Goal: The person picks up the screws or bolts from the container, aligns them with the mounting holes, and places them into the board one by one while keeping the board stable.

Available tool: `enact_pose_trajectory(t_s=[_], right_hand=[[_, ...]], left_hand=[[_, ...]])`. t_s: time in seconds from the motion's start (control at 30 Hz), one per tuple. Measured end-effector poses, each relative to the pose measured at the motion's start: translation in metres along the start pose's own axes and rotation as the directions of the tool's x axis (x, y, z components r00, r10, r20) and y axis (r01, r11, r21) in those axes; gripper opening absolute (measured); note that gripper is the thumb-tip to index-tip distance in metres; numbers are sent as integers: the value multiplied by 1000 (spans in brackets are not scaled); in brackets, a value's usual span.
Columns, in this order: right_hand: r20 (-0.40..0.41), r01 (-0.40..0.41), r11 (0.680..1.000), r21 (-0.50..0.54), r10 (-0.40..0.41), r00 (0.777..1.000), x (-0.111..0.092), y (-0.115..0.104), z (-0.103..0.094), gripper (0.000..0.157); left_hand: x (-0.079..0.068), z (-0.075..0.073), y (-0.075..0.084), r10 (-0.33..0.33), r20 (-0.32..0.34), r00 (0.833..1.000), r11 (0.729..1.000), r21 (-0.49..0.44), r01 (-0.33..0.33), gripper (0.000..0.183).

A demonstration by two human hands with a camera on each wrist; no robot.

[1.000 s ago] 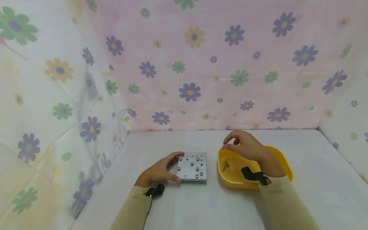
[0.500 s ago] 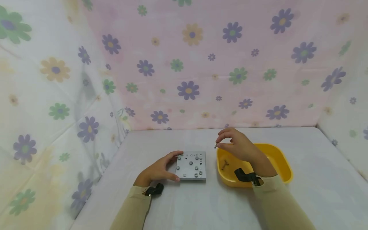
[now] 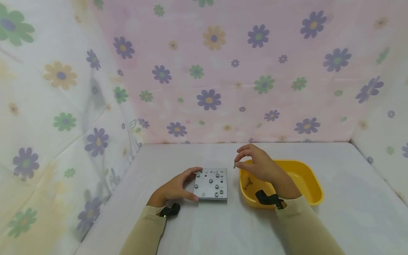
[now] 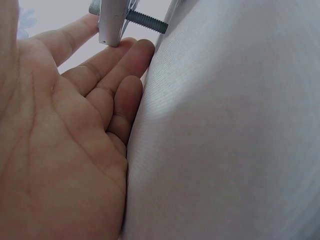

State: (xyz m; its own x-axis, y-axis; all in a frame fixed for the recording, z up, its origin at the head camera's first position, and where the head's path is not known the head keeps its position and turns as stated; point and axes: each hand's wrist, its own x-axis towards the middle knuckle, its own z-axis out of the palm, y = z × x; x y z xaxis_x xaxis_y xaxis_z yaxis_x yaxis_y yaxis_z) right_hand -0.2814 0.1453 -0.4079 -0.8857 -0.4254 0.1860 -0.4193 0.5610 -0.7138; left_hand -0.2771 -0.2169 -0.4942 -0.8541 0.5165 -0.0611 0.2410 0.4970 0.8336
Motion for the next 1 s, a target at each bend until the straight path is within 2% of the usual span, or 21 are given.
enact_pose_trajectory(t_s=[0.33,0.57,0.8,1.0], right_hand=[[34,-49,999,1,49,998,2,-8,15,4],[35,-19,999,-39,20,999,4,-12,23,5],[47,-52,998,-41,54,997,6,-15,30,5],[60,-50,995,-90,56,997,8,-19,36,5]], left_hand=[[1,-1,-1,-3,11,1000,1000,3,3,109],[3,-2,-2,1,14,1000,1000,-1,-1,110],[6,-3,-2,0,17,1000,1000,6,0,110],[5,-5,1,-18,4,1000,999,34,18,110]])
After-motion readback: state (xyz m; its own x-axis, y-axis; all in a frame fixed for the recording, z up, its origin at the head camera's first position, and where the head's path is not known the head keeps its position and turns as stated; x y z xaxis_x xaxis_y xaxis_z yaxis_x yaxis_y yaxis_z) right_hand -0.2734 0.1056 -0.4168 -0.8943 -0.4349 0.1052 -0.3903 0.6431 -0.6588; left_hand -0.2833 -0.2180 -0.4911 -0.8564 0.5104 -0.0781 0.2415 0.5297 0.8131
